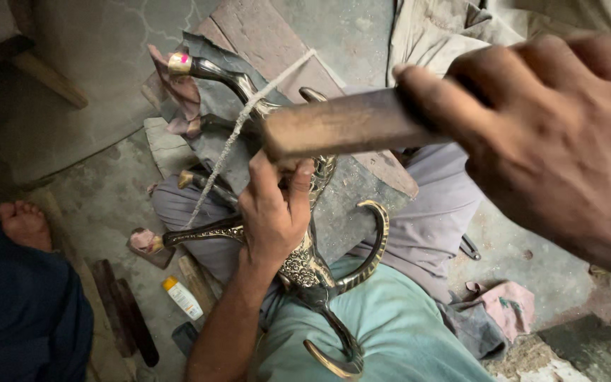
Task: The person uses a wooden mallet to repeatedly strike a chisel held against a decorative metal animal figurine. The chisel is positioned on the figurine's head and neck area while the person hammers to shape or emboss the metal surface.
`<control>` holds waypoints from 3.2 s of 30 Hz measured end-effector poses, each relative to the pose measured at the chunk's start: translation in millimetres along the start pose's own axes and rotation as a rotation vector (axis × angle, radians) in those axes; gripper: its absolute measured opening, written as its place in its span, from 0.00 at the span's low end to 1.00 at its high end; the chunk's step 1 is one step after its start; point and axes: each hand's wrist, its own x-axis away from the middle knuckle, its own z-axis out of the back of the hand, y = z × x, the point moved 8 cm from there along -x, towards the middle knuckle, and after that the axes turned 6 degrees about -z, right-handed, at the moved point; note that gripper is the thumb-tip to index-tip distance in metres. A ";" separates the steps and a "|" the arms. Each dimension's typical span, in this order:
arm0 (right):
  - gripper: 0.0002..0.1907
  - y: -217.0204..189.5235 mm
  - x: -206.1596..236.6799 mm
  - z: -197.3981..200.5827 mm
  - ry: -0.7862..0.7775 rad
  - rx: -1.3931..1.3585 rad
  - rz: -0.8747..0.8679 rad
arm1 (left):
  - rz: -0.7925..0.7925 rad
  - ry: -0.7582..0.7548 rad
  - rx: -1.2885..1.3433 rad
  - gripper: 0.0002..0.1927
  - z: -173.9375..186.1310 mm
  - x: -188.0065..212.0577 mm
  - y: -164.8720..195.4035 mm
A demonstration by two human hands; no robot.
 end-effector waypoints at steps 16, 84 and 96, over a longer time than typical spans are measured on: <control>0.35 -0.2 5.3 3.7 0.001 -0.151 -0.083 | -0.049 -0.041 0.046 0.17 -3.8 0.0 -0.7; 0.15 36.6 22.1 -135.9 -0.116 -0.171 -0.351 | -0.075 -0.496 0.154 0.19 -6.2 -42.3 10.5; 0.24 8.3 0.8 -83.6 0.048 -0.337 -0.185 | -0.266 -0.437 0.047 0.16 -2.1 -44.7 20.7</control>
